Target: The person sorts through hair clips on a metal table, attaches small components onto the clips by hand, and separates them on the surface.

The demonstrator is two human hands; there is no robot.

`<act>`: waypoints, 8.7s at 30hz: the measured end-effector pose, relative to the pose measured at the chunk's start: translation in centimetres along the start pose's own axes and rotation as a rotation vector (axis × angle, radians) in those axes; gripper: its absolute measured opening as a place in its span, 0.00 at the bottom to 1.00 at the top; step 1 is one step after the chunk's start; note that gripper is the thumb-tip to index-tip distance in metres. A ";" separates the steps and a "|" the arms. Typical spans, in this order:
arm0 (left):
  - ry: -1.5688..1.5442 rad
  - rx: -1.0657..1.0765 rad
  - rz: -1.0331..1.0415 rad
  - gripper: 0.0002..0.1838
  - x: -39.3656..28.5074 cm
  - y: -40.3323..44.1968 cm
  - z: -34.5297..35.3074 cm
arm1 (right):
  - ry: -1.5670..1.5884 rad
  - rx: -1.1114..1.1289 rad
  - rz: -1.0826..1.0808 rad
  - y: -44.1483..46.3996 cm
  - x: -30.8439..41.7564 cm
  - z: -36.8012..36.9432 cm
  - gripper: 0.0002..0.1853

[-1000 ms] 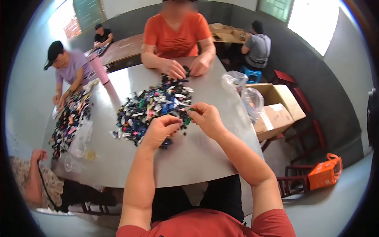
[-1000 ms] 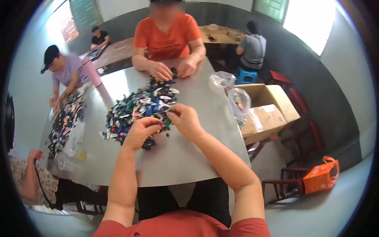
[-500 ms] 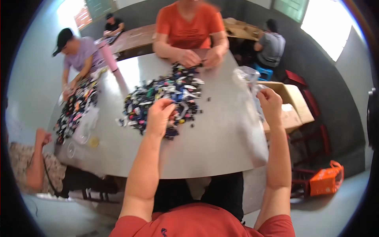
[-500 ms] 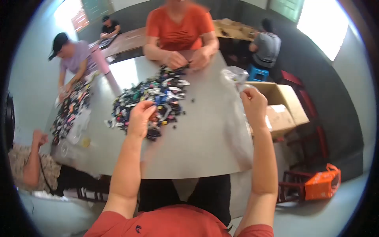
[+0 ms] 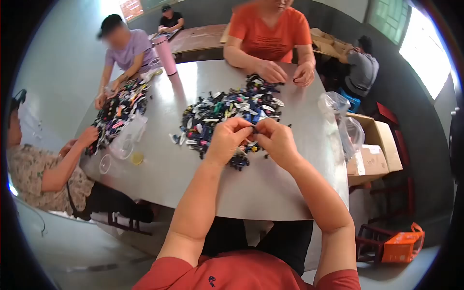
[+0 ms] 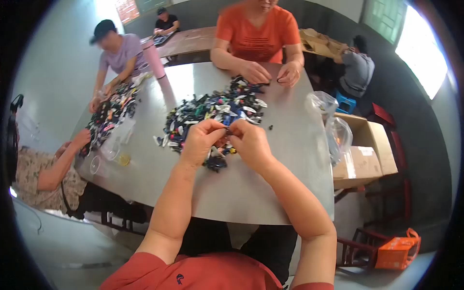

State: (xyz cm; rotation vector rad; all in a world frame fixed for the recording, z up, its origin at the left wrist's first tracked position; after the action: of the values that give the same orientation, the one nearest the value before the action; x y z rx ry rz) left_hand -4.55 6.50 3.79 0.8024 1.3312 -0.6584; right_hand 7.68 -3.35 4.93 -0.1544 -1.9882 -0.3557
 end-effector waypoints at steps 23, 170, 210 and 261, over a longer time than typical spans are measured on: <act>1.177 0.164 -0.156 0.05 1.6 0.0 -2.0 | -0.783 -0.056 -0.004 -4.4 -1.0 -7.2 0.09; 0.599 0.049 0.172 0.07 -0.2 -2.1 -3.7 | -0.577 0.119 -0.348 -1.8 -0.3 3.9 0.13; 0.574 0.053 0.148 0.08 0.2 -2.0 -3.9 | -0.571 0.133 -0.328 -1.8 -0.7 3.9 0.11; 1.155 -0.482 -0.024 0.36 2.2 -1.2 -7.9 | -0.520 -0.136 -0.145 -1.5 -1.9 1.6 0.13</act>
State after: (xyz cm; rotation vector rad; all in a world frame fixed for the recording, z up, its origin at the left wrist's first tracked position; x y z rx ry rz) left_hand -9.78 12.36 1.04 0.7683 2.4104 0.2162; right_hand 6.72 -4.17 2.37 -0.2044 -2.4958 -0.5909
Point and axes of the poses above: each hand's wrist, its own y-axis towards the middle knuckle, its own z-axis out of the palm, x = y × z, the point moved 6 cm from there along y, towards the middle knuckle, and after that the axes turned 9 degrees about x, right-handed, at the moved point
